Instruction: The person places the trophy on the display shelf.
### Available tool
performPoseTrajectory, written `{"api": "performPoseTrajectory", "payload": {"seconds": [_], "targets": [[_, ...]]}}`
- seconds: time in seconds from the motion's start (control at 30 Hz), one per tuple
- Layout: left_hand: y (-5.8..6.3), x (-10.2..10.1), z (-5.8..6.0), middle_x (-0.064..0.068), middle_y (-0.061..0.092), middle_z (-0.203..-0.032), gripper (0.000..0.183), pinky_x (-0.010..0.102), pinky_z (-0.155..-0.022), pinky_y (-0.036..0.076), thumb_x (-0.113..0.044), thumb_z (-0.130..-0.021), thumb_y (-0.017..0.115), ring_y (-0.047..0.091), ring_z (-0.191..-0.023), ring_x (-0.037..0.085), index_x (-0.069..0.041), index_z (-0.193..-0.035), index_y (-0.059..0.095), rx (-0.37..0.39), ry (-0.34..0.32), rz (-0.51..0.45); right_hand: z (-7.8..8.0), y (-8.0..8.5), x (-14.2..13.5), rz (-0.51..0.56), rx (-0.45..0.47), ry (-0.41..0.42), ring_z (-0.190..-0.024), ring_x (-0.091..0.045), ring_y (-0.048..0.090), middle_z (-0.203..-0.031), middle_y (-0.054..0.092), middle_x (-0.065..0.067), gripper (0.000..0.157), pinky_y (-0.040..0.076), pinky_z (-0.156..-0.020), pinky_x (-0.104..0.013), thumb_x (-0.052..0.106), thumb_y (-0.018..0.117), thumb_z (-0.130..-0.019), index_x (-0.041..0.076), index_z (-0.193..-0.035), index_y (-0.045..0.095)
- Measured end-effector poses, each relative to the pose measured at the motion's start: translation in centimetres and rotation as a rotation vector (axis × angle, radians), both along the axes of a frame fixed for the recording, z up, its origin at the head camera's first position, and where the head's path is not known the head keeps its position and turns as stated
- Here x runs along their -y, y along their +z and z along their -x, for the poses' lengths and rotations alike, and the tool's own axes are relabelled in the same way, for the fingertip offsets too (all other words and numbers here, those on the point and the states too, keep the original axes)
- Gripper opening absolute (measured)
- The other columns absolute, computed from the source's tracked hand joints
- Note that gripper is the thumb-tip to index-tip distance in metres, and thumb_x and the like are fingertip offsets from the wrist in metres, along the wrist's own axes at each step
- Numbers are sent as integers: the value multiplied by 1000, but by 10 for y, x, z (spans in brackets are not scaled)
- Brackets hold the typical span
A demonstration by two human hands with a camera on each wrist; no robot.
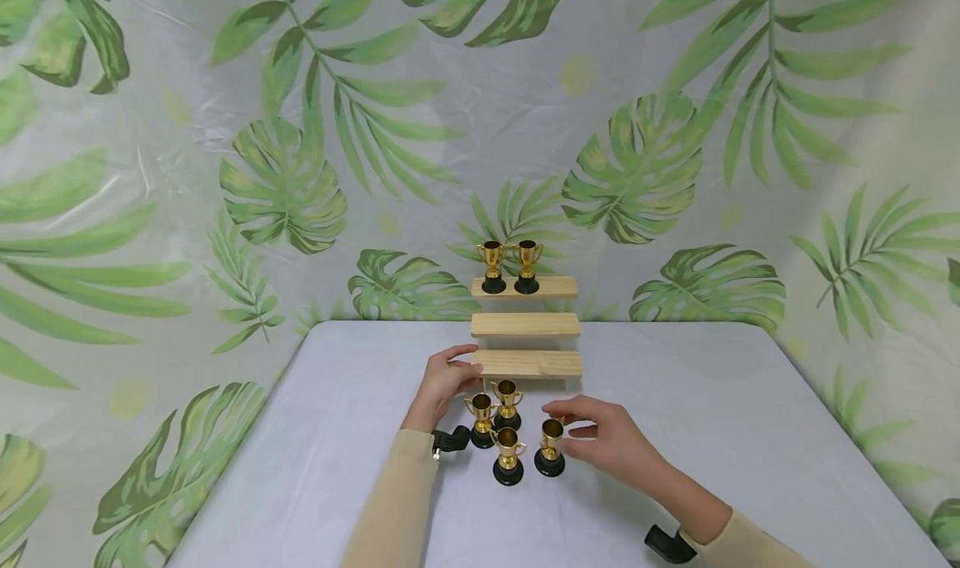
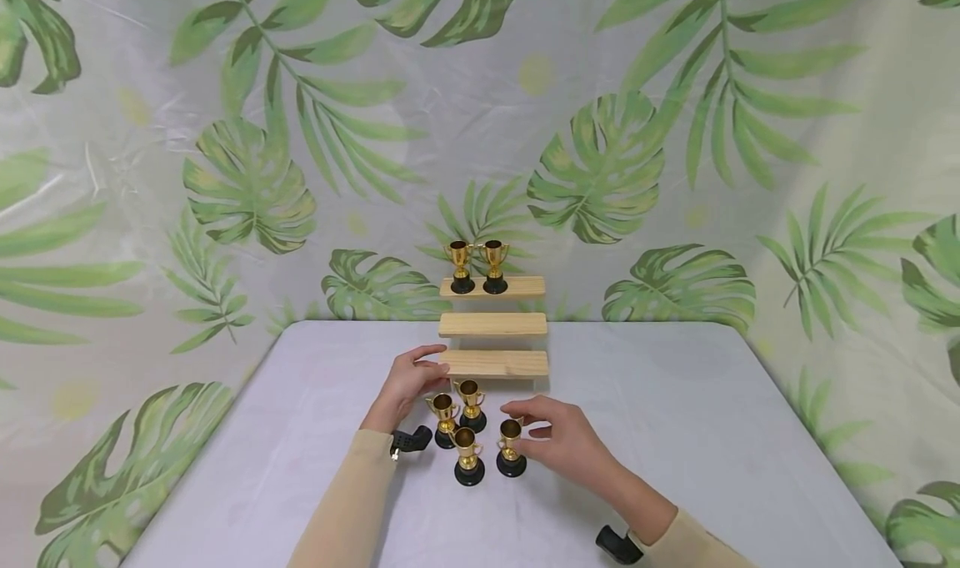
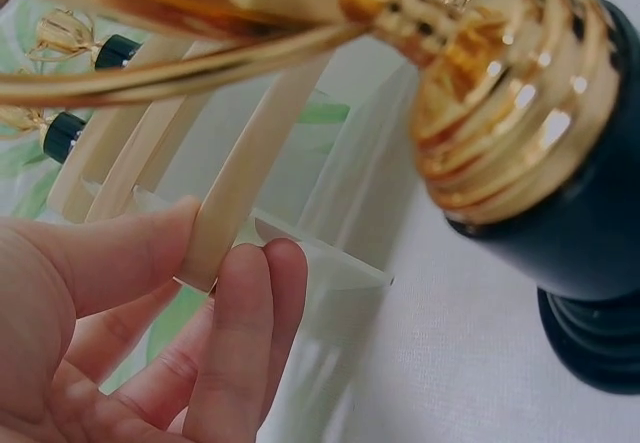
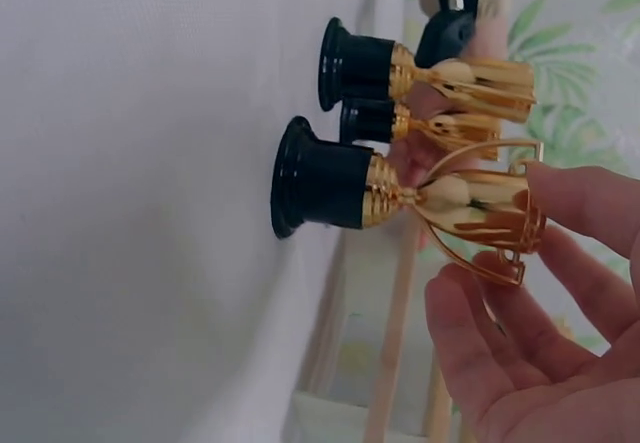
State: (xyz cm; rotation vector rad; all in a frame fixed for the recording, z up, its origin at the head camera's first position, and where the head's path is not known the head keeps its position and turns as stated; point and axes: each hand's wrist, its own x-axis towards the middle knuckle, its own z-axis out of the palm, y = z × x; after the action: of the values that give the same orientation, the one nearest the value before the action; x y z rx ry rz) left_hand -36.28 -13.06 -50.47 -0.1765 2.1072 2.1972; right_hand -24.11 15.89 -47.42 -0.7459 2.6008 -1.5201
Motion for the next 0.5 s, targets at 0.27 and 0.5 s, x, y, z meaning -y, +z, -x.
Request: {"api": "performPoseTrajectory", "payload": {"seconds": [0.27, 0.5], "targets": [[1, 0, 0, 15, 70, -92, 49, 33, -72, 61, -1, -87, 76, 71, -76, 20, -3, -134, 63, -8, -3, -15, -1, -2, 4, 30, 9, -8, -104, -16, 66, -117, 68, 9, 42, 58, -87, -32, 17, 82, -87, 30, -125, 70], [-2, 0, 0, 16, 70, -92, 51, 34, -73, 61, -1, -87, 76, 72, -77, 23, -2, -136, 62, -9, -4, -9, -1, -8, 5, 19, 6, -18, -101, -15, 66, -113, 68, 12, 38, 58, -85, -32, 20, 82, -87, 36, -120, 70]]}}
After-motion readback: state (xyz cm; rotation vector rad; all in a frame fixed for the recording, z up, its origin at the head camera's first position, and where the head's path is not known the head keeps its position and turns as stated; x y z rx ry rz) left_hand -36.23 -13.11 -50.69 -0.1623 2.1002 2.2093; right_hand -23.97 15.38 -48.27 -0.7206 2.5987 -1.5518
